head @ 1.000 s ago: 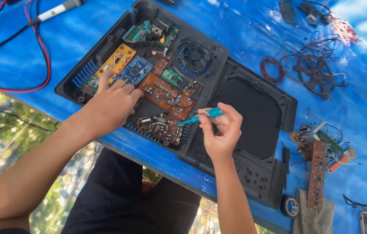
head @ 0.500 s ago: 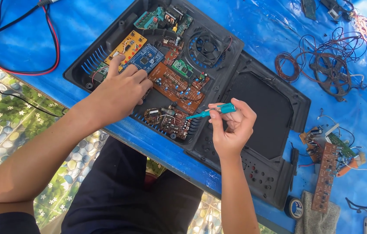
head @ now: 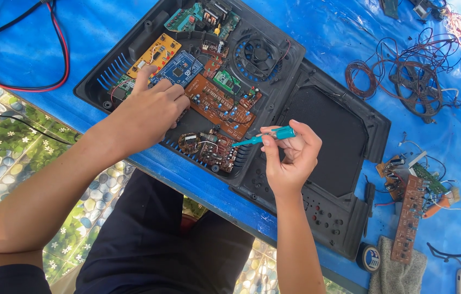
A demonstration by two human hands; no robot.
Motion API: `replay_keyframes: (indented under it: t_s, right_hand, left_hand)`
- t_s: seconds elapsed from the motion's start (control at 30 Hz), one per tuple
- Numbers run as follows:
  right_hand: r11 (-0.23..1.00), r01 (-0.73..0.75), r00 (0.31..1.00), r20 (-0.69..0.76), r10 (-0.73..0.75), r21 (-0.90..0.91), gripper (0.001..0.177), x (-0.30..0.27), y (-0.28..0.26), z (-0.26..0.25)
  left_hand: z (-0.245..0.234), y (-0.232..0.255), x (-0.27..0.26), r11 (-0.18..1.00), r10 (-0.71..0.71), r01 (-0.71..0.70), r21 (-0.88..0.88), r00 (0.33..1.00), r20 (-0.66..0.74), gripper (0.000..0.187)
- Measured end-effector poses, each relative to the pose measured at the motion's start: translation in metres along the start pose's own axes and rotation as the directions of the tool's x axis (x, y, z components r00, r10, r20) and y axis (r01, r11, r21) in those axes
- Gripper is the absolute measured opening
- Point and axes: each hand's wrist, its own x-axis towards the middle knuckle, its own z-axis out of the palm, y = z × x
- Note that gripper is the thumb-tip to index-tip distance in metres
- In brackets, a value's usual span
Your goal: Disassembling an induction cooker and inspecting the internal circuit boards with a diagnostic probe.
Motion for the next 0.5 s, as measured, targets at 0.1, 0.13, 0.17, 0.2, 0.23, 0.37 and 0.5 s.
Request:
replay_keyframes:
  t_s: [0.1,0.13,0.17,0.2,0.23,0.37,0.5]
  right_hand:
    - [1.0,0.002,1.0,-0.005,-0.002,-0.001,0.046,0.0011,-0.0009,-0.0006]
    - [1.0,0.003,1.0,-0.007,-0.003,-0.004,0.046,0.0013,-0.0015,-0.0006]
    - [1.0,0.003,1.0,-0.01,-0.003,-0.004,0.046,0.0011,-0.0014,-0.0001]
    - [1.0,0.005,1.0,-0.009,-0.005,-0.001,0.046,0.0011,-0.0012,-0.0004]
    - [1.0,0.006,1.0,-0.009,-0.006,0.002,0.046,0.0011,-0.0009,-0.0006]
    - [1.0,0.001,1.0,-0.01,-0.001,-0.009,0.046,-0.0009,0.0,-0.0022]
    - [1.0,-0.003,1.0,-0.012,0.003,-0.003,0.047,-0.0017,0.0016,-0.0037]
  left_hand:
    - [-0.0017,0.0002,0.0004,1.0,0.001,-0.001,0.0,1.0,0.01,0.026]
    - [-0.0023,0.0001,0.0001,1.0,-0.001,0.001,-0.002,1.0,0.013,0.026]
    - [-0.0018,0.0001,-0.0004,1.0,0.001,-0.001,0.0,1.0,0.014,0.026]
    - [-0.0014,0.0001,0.0001,1.0,0.006,-0.006,0.009,1.0,0.017,0.026]
    - [-0.0009,0.0002,0.0006,1.0,0.011,-0.011,0.018,1.0,0.02,0.026]
    - [-0.0028,0.0011,0.0001,0.999,0.013,-0.014,0.031,1.0,0.028,0.027]
    - [-0.0043,0.0017,-0.0013,1.0,0.009,-0.009,0.008,1.0,0.026,0.027]
